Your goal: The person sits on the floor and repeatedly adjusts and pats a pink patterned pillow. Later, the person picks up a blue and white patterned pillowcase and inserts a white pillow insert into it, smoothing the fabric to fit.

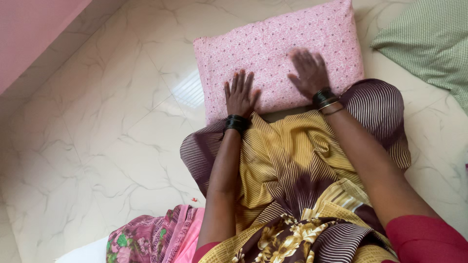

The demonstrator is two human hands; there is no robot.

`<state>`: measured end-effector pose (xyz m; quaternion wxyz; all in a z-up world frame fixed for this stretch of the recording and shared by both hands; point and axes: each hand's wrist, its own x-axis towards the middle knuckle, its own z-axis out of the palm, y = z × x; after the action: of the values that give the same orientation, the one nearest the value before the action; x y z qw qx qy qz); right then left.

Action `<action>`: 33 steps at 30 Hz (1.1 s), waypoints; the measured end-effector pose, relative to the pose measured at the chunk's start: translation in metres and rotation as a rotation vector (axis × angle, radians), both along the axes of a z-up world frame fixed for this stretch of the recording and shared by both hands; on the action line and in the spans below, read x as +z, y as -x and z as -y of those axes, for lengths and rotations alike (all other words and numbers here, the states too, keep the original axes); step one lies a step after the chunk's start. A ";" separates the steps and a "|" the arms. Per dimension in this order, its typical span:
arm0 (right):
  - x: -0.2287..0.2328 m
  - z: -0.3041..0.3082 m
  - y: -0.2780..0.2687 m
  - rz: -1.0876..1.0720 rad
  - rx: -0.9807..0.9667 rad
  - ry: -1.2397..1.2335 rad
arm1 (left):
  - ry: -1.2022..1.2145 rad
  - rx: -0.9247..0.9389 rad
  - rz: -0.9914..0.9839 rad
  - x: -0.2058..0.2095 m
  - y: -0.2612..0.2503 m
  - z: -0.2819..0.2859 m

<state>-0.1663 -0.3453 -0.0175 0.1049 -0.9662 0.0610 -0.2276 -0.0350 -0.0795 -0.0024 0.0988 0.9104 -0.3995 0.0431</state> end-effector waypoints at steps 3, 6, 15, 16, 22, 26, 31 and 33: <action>-0.005 0.035 0.003 -0.139 -0.289 -0.158 | 0.013 0.009 0.021 -0.004 0.000 -0.003; -0.015 0.052 0.006 -0.096 -0.412 -0.177 | 0.022 0.006 0.024 -0.005 -0.001 -0.006; -0.005 0.034 0.022 -0.022 -0.168 -0.178 | 0.221 0.197 -0.106 0.010 -0.010 -0.002; -0.004 0.028 0.023 -0.029 -0.136 -0.193 | 0.304 0.187 -0.076 0.013 -0.009 -0.003; -0.003 -0.042 0.004 -0.089 -0.004 -0.139 | 0.222 0.102 0.102 0.031 -0.023 0.009; 0.001 -0.093 -0.019 -0.123 0.231 -0.088 | -0.007 0.170 -0.066 0.017 -0.025 0.014; 0.015 -0.116 -0.035 -0.283 0.287 0.045 | 0.104 0.164 -0.075 -0.008 -0.040 0.008; 0.017 -0.115 -0.044 -0.362 0.249 0.049 | 0.198 0.131 -0.056 -0.017 -0.045 0.007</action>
<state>-0.1221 -0.2301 -0.0008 0.0961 -0.9936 -0.0467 -0.0372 0.0101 -0.0863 -0.0190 0.1962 0.9212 -0.3299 0.0630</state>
